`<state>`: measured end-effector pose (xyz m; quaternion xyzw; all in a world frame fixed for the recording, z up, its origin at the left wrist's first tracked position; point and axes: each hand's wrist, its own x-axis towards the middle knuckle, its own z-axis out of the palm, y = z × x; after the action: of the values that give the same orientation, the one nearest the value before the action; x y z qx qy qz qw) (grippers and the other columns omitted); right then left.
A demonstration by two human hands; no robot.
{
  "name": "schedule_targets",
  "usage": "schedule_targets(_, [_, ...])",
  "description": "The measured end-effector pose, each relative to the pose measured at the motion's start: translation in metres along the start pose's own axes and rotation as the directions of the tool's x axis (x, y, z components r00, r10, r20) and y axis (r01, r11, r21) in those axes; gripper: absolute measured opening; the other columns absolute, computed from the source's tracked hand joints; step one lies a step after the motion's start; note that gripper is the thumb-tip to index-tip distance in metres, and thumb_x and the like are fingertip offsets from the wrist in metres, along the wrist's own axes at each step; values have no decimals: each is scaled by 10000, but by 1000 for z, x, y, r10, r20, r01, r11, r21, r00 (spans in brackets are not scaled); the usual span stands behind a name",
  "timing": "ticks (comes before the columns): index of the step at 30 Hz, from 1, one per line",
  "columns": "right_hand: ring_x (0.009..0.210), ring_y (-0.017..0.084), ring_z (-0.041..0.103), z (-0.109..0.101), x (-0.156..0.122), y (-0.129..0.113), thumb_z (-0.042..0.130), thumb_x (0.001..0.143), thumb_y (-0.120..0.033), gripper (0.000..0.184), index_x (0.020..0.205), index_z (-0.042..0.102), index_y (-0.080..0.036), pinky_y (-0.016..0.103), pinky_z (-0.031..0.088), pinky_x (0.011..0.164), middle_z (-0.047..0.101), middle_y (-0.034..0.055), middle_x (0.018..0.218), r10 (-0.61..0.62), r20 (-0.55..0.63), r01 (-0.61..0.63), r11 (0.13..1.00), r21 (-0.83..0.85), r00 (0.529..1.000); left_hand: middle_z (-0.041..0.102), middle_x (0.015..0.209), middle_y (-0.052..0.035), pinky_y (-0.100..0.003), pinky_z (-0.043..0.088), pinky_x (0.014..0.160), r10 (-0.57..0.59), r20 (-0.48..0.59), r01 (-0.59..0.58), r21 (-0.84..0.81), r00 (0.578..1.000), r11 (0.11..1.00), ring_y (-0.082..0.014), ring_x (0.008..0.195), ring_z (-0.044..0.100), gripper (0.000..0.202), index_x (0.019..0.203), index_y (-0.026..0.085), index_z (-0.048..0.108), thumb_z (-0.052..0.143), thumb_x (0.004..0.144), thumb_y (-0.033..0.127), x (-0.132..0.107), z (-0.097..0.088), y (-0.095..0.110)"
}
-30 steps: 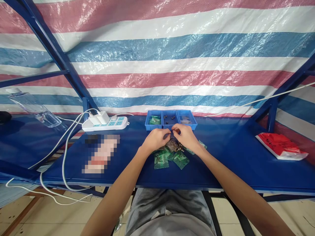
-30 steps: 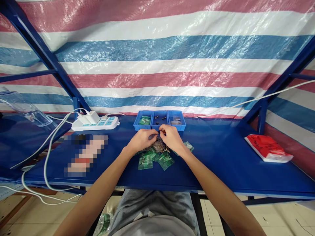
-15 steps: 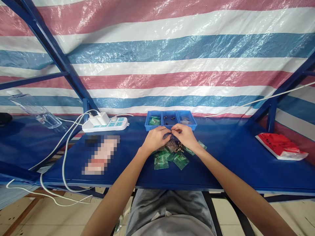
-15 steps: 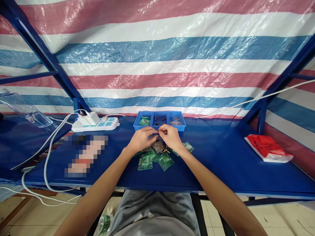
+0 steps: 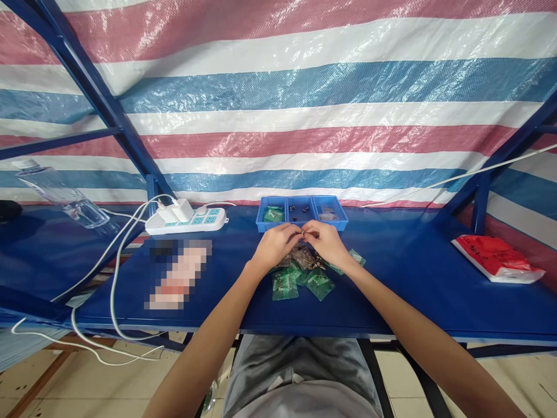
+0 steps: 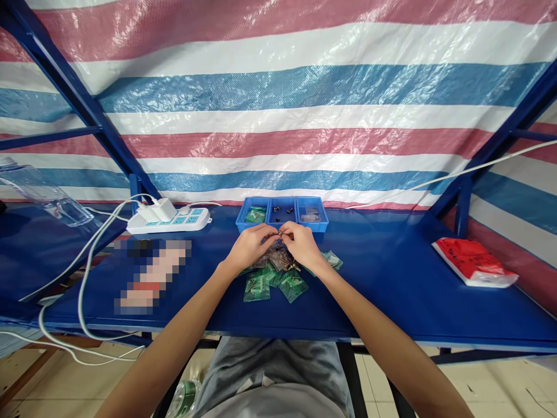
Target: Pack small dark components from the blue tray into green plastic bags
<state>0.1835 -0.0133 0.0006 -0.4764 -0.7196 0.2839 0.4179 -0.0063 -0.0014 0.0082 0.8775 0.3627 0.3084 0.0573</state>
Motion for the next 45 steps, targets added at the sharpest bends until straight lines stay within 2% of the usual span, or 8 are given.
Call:
schedule_targets(8, [808, 208, 690, 0, -2, -7, 560, 900, -259, 108, 900, 653, -203, 313, 508, 710, 733, 47, 850, -10, -4, 10, 995, -95, 1000, 692, 1047, -49, -272, 497, 805, -15, -32, 15, 8, 999, 1000, -178, 935, 659, 278, 1078, 212, 647, 394, 1038, 321, 0, -2, 4])
schedule_targets(12, [816, 216, 687, 0, -1, -6, 558, 903, -307, 145, 881, 657, -203, 320, 513, 715, 727, 49, 859, 4, -3, -4, 999, -49, 1000, 682, 1045, -46, -266, 496, 752, -52, -52, 52, 11, 997, 999, -172, 871, 659, 236, 1136, 229, 621, 432, 1019, 307, 0, -4, 5])
schedule_targets(16, [812, 218, 685, -1, 0, -5, 557, 902, -336, 170, 876, 660, -203, 332, 522, 733, 723, 52, 868, 23, 22, -23, 1000, 6, 1000, 663, 1056, -39, -257, 494, 704, -59, -25, 59, 22, 998, 998, -154, 787, 647, 217, 1159, 238, 608, 498, 973, 261, 0, -4, 4])
schedule_targets(27, [829, 226, 674, -3, -2, -13, 534, 922, -388, 232, 895, 672, -203, 322, 509, 704, 717, 61, 897, 9, 70, -8, 1000, -9, 998, 639, 1028, -38, -258, 494, 725, -58, -30, 58, 1, 998, 998, -164, 850, 637, 163, 1089, 230, 612, 508, 972, 276, 1, -3, 2])
schedule_targets(34, [839, 218, 687, -6, -1, -10, 448, 953, -353, 266, 909, 659, -197, 289, 516, 638, 714, 61, 874, 74, 113, -86, 991, 104, 991, 648, 1067, -44, -265, 484, 755, -51, -39, 52, 23, 998, 998, -170, 890, 640, 209, 1132, 225, 588, 446, 1018, 327, 1, -4, 4])
schedule_targets(45, [815, 215, 676, -2, -2, -11, 537, 913, -352, 186, 885, 656, -212, 315, 513, 710, 721, 47, 877, -32, 20, 32, 999, -1, 999, 649, 1029, -56, -270, 488, 768, -56, -31, 58, 54, 998, 997, -182, 906, 636, 253, 1098, 205, 605, 386, 1041, 317, 2, -3, 7])
